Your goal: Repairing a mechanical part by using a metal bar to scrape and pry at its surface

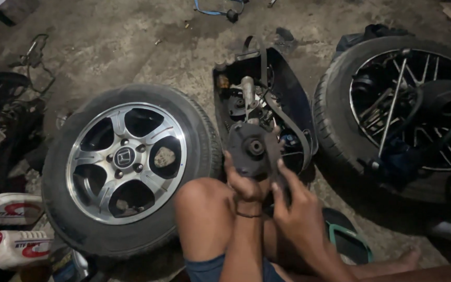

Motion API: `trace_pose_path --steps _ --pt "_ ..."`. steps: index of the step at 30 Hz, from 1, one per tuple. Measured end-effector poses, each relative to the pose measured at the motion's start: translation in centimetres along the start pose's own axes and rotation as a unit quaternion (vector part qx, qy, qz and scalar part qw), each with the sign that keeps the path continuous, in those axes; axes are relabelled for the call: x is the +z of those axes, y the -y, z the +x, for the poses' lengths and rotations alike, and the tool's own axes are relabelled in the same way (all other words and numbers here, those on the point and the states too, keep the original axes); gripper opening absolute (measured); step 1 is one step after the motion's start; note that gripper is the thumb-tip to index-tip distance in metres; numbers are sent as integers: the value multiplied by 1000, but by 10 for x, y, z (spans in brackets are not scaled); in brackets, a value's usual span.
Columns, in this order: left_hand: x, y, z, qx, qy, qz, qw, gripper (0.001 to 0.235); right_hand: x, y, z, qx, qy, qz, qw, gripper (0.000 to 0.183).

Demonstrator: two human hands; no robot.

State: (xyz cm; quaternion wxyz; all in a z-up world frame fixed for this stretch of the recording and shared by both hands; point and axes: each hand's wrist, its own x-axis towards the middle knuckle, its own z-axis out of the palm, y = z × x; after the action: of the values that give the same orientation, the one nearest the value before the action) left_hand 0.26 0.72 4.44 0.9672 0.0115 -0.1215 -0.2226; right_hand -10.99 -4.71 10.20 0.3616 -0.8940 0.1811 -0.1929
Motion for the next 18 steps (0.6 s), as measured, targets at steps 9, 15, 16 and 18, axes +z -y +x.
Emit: trace_pose_path --steps 9,15,16,18 --pt "12 3 6 25 3 46 999 77 -2 -3 7 15 -4 29 999 52" --pt "-1 6 -2 1 -2 23 1000 74 -1 4 24 18 -44 54 997 43" --pt "-7 9 -2 0 5 24 1000 74 -2 5 29 14 -50 55 997 43" --pt "-18 12 -4 -24 -20 5 1000 72 -6 10 37 34 -48 101 993 43"
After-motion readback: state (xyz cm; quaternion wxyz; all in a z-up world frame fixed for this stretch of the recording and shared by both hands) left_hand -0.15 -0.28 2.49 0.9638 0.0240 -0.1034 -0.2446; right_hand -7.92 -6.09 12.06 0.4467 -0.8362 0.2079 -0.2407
